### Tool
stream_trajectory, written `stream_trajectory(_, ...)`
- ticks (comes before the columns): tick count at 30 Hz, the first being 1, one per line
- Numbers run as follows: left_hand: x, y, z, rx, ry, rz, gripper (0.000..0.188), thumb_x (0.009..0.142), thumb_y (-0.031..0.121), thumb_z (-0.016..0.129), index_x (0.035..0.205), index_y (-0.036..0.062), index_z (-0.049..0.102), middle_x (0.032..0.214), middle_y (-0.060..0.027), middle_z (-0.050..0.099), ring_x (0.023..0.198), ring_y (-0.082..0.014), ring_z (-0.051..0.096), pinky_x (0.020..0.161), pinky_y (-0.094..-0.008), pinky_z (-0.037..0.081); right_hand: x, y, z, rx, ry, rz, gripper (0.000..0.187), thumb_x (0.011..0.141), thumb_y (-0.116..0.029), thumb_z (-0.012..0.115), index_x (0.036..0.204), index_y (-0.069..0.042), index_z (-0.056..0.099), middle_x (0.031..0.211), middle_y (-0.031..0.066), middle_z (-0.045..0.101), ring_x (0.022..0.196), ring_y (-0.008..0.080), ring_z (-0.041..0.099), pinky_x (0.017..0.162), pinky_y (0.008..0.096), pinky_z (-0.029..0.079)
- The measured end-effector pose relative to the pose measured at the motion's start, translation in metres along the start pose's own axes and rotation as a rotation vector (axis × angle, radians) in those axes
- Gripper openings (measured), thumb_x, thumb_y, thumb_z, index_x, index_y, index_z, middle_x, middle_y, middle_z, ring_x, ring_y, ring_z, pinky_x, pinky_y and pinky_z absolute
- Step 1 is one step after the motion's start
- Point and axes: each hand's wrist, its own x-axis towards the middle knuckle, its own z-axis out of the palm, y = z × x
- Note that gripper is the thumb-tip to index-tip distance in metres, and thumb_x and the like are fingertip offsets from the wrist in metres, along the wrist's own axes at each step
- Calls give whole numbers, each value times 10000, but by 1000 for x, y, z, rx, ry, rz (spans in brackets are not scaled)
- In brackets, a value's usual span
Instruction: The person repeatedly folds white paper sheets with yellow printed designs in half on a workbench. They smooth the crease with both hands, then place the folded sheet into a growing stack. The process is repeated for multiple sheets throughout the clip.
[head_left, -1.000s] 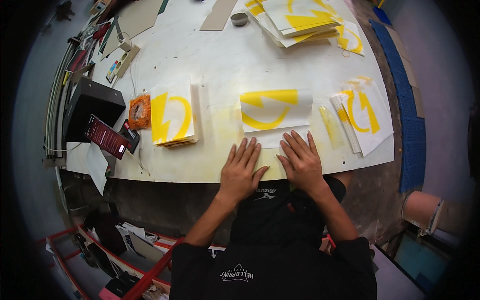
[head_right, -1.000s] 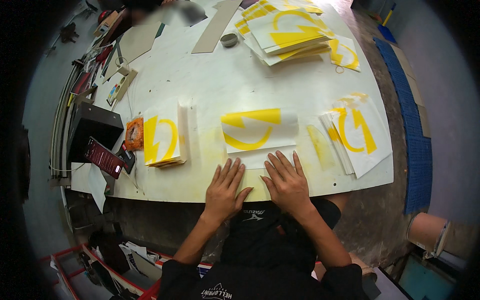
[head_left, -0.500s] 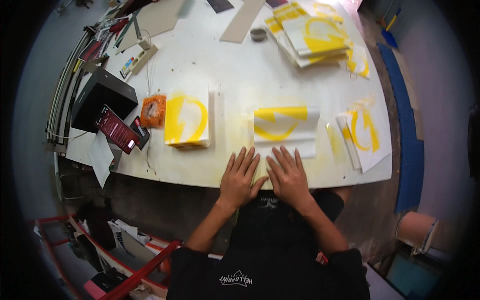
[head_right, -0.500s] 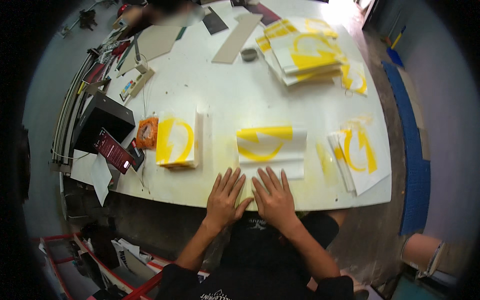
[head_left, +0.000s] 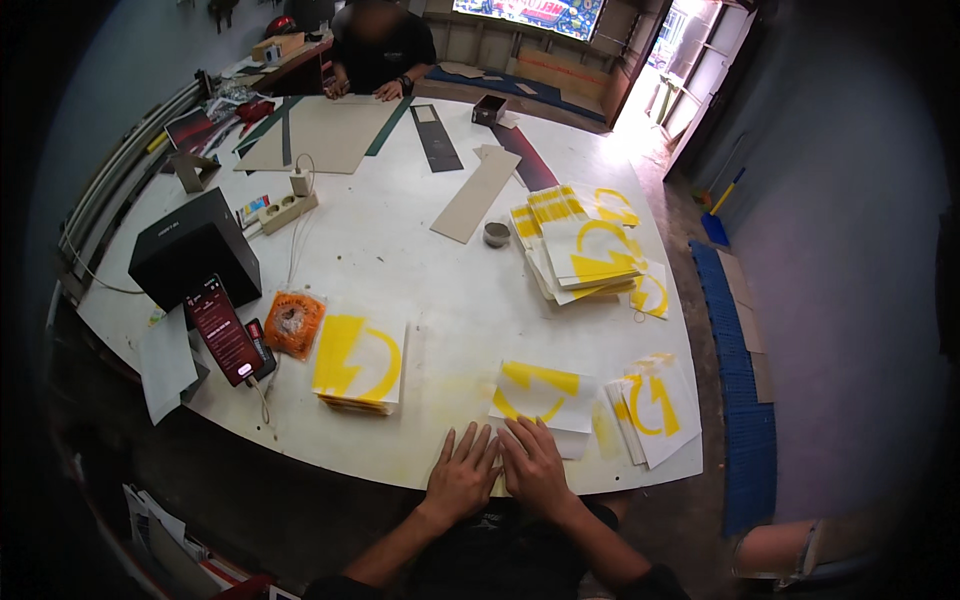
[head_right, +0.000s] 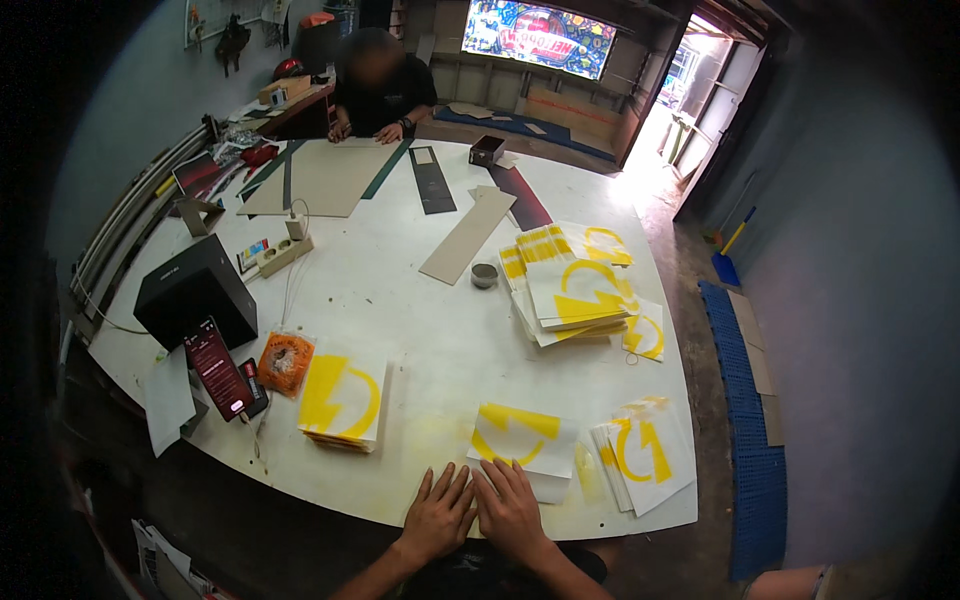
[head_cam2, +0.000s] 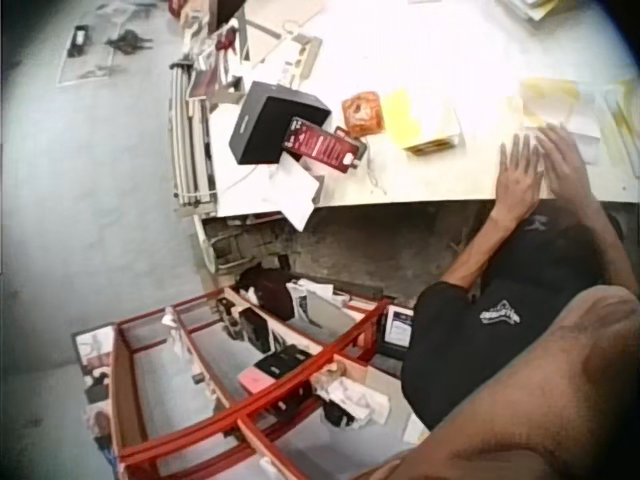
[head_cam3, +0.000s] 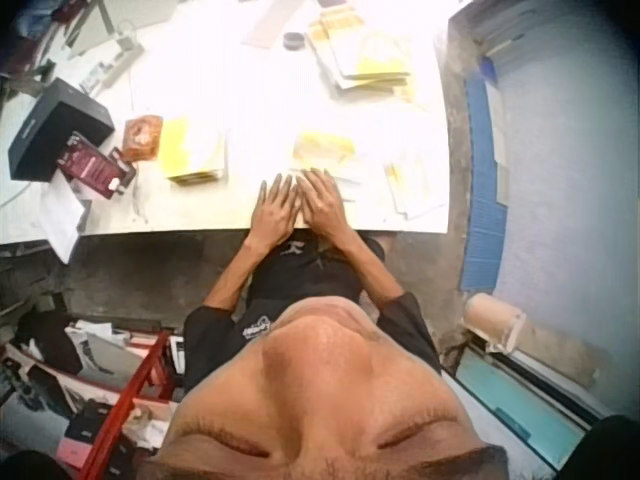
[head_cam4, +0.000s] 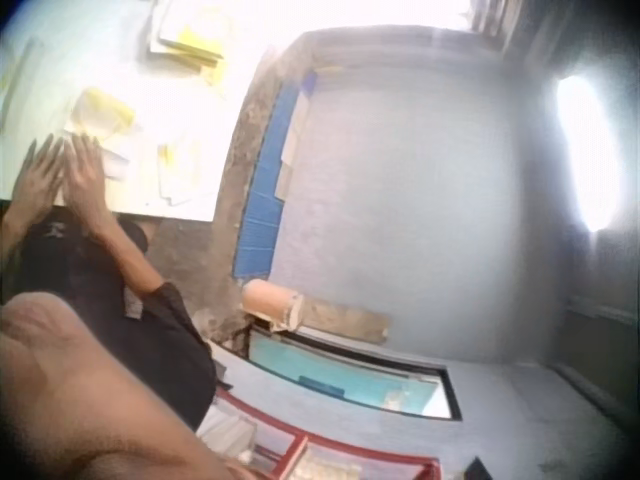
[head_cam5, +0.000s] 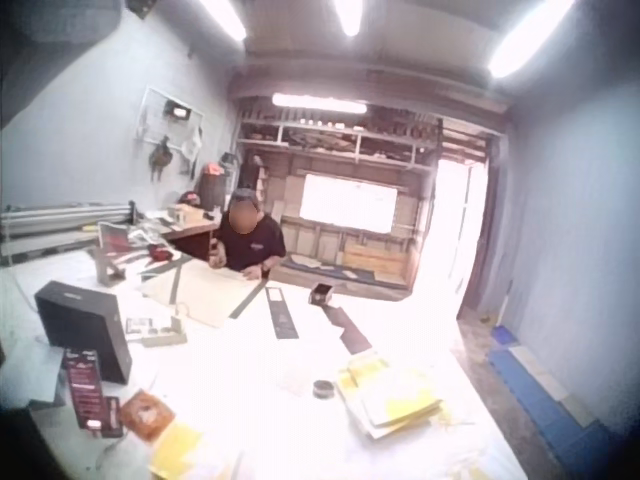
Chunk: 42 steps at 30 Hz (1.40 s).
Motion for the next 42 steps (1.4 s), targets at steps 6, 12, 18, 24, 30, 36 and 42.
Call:
stream_trajectory(6, 0, 8, 5, -3, 17, 3, 497, 989, 335, 635, 1351, -4, 649, 1491, -205, 565, 1428, -361, 486, 1215, -554, 313, 25, 37, 16, -104, -259, -29, 516, 1030, -313, 592, 1462, -32, 554, 1583, 158, 470, 1510, 376, 368, 1213, 606, 285)
stream_trajectory(12, 1, 7, 2, 30, 2, 5, 489, 985, 339, 641, 1344, 8, 659, 1492, -195, 568, 1435, -338, 484, 1214, -557, 311, 41, 50, 12, -159, -404, -2, 639, 1071, -458, 483, 1566, -57, 434, 1696, 118, 304, 1583, 348, 221, 1239, 676, 124)
stream_trajectory(18, 1, 8, 1, 14, -15, -12, 484, 981, 338, 647, 1340, 14, 662, 1488, -195, 570, 1435, -335, 485, 1214, -576, 300, 53, 61, 13, -185, -441, 27, 689, 1075, -505, 449, 1595, -56, 387, 1708, 112, 280, 1594, 341, 189, 1241, 682, 84)
stream_trajectory(24, 3, 8, 2, 2, -10, -23, 472, 978, 335, 659, 1327, 18, 670, 1471, -194, 583, 1424, -335, 496, 1211, -589, 298, 58, 66, 12, -190, -419, 13, 698, 1065, -527, 463, 1590, -72, 400, 1703, 109, 292, 1593, 327, 198, 1223, 721, 47)
stream_trajectory(30, 17, 5, 0, -37, 66, -36, 320, 934, 277, 726, 1169, 60, 748, 1323, -133, 664, 1261, -291, 585, 1164, -573, 351, 63, 72, 14, -193, -380, 43, 678, 1052, -514, 500, 1576, -90, 426, 1692, 98, 317, 1588, 319, 215, 1189, 778, 26)
stream_trajectory(36, 45, -19, 2, -143, 45, -39, 187, 858, 250, 799, 966, 102, 759, 1059, -68, 666, 1068, -249, 601, 1067, -529, 394, 65, 74, 15, -170, -344, 43, 639, 1038, -477, 546, 1547, -98, 468, 1669, 91, 360, 1574, 312, 255, 1190, 777, 26)
stream_trajectory(42, 70, -39, -18, -132, -99, 33, 668, 770, 431, 859, 1271, 61, 619, 1377, -139, 533, 1295, -324, 477, 1111, -545, 321, 71, 73, 12, -126, -314, 13, 651, 1015, -478, 580, 1535, -99, 483, 1650, 70, 396, 1561, 289, 291, 1189, 781, 20)
